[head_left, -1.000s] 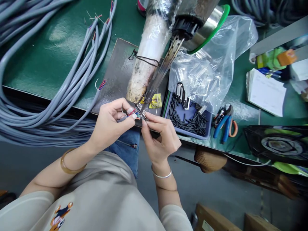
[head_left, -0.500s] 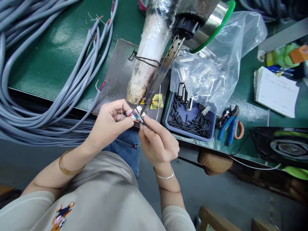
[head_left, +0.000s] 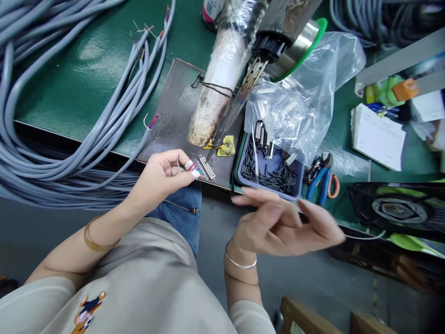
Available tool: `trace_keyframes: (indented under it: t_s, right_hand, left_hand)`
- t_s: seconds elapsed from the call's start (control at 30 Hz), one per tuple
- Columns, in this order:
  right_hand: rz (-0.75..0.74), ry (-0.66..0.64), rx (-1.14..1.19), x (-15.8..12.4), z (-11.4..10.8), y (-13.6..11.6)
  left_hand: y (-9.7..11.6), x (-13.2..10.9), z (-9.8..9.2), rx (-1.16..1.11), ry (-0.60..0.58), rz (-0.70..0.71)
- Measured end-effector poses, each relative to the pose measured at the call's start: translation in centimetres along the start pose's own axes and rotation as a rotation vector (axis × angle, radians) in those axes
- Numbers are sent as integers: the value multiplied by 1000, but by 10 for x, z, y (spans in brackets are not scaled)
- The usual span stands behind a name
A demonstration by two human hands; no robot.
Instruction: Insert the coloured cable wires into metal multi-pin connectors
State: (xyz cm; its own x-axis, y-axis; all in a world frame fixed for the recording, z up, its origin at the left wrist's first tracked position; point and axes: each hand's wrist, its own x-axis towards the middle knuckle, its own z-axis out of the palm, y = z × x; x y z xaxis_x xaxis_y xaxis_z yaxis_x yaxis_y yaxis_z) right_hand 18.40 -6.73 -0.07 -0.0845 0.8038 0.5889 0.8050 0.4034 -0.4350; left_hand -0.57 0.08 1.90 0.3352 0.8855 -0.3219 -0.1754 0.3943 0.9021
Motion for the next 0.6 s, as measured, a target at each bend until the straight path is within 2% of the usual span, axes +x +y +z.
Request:
trace_keyframes:
  t_s: [0.13,0.33,0.6]
  right_hand:
    - [0,13,-2,8,13,-12]
    - [7,193,55,15,27,-17]
    - [-11,228,83,23,29,-14]
  left_hand:
    - [0,2,2,-21,10,33]
    - [1,7,8,1,47,120]
    - [1,7,8,117,138,181]
